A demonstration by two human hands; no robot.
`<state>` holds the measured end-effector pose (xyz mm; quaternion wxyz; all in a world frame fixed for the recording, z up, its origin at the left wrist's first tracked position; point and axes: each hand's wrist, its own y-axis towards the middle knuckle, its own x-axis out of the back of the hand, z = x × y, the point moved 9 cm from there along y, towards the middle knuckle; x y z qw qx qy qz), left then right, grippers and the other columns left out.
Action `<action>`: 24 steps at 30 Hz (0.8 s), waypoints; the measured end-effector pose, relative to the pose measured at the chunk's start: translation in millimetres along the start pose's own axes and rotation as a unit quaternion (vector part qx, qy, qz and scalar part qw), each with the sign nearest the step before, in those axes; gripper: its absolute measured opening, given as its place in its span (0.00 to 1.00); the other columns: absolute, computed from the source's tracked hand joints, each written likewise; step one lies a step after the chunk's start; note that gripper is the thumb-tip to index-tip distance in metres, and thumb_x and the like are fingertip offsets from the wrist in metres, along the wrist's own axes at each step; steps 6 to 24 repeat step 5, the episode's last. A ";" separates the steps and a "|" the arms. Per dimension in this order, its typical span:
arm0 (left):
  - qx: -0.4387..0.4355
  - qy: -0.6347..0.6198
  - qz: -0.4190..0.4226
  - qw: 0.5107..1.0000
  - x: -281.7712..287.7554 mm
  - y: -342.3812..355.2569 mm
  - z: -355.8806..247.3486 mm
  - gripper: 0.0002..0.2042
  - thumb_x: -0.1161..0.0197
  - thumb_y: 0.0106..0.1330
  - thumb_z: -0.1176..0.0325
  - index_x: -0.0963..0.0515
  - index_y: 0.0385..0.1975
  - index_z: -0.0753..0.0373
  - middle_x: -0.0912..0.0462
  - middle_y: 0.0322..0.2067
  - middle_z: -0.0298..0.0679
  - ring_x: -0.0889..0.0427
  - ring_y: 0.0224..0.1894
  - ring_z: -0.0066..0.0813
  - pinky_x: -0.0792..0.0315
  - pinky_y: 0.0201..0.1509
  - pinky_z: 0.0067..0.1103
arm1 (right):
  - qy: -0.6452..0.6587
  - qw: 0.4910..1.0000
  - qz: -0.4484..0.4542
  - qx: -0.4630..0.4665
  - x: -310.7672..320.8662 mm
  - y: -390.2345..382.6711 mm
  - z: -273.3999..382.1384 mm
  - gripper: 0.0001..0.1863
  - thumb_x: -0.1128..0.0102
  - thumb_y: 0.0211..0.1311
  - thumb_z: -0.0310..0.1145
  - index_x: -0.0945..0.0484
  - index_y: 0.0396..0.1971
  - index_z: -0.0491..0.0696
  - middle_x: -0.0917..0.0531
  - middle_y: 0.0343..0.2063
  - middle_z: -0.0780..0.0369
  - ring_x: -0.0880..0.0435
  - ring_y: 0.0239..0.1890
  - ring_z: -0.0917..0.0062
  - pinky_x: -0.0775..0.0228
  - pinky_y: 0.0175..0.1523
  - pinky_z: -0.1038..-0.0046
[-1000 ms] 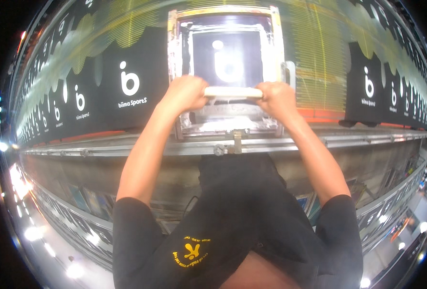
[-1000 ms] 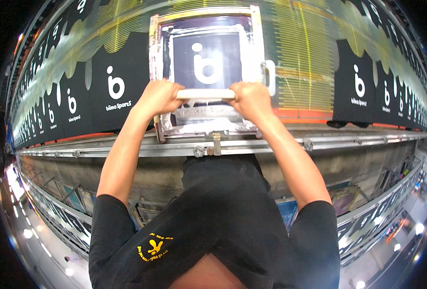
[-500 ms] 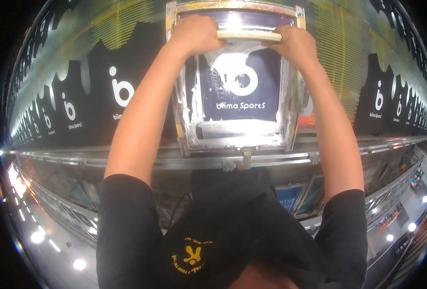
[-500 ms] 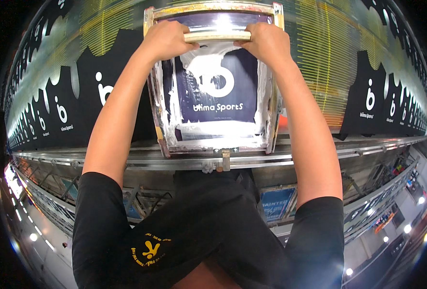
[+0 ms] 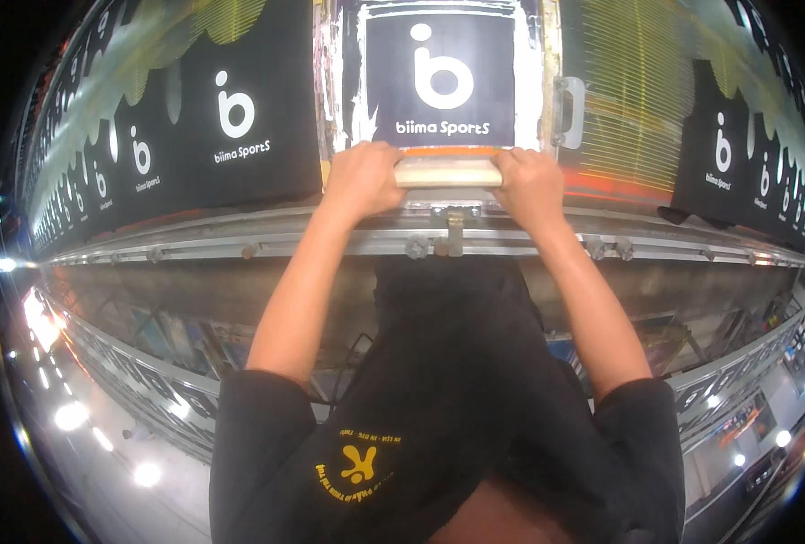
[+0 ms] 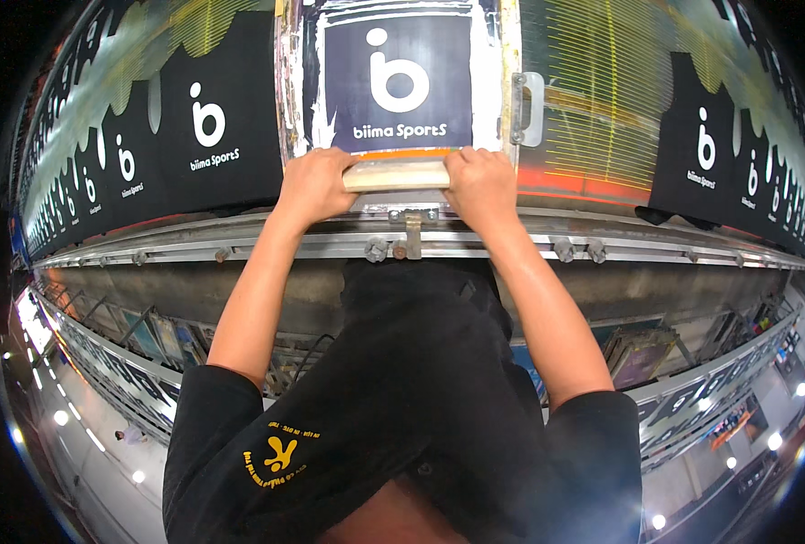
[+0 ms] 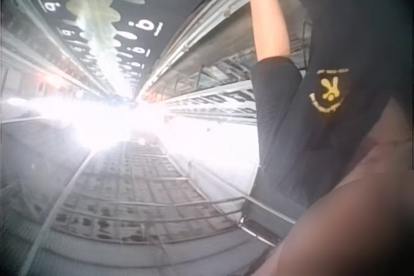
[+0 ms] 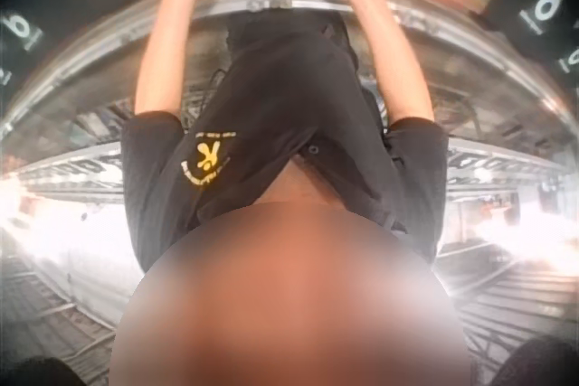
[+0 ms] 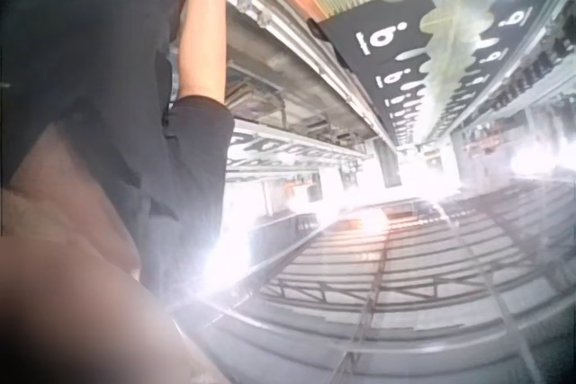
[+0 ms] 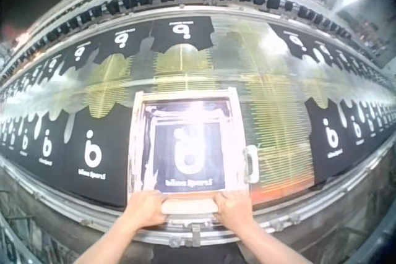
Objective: The person uses a squeegee to pull white ink across a screen printing frame positioned over a black t-shirt. The person repeatedly lifts the frame, wipes the squeegee, and repositions the frame to continue printing the same logo area.
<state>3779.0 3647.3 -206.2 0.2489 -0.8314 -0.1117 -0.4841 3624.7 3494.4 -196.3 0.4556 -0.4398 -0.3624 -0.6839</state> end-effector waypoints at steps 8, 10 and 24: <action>-0.013 0.071 -0.001 0.997 -3.7 -2.7 -0.6 0.16 0.28 0.55 0.57 0.10 0.42 0.56 0.10 0.38 0.41 0.11 0.45 0.47 0.18 0.47 0.40 | -0.032 0.999 0.029 0.005 -14.3 -10.2 -2.8 0.16 0.20 0.39 0.35 0.17 0.30 0.52 0.17 0.29 0.63 0.14 0.38 0.65 0.26 0.46 0.62; -0.013 0.071 -0.001 0.997 -3.7 -2.7 -0.6 0.16 0.28 0.55 0.57 0.10 0.42 0.56 0.10 0.38 0.41 0.11 0.45 0.47 0.18 0.47 0.40 | -0.032 0.999 0.029 0.005 -14.3 -10.2 -2.8 0.16 0.20 0.39 0.35 0.17 0.30 0.52 0.17 0.29 0.63 0.14 0.38 0.65 0.26 0.46 0.62; -0.013 0.071 -0.001 0.997 -3.7 -2.7 -0.6 0.16 0.28 0.55 0.57 0.10 0.42 0.56 0.10 0.38 0.41 0.11 0.45 0.47 0.18 0.47 0.40 | -0.032 0.999 0.029 0.005 -14.3 -10.2 -2.8 0.16 0.20 0.39 0.35 0.17 0.30 0.52 0.17 0.29 0.63 0.14 0.38 0.65 0.26 0.46 0.62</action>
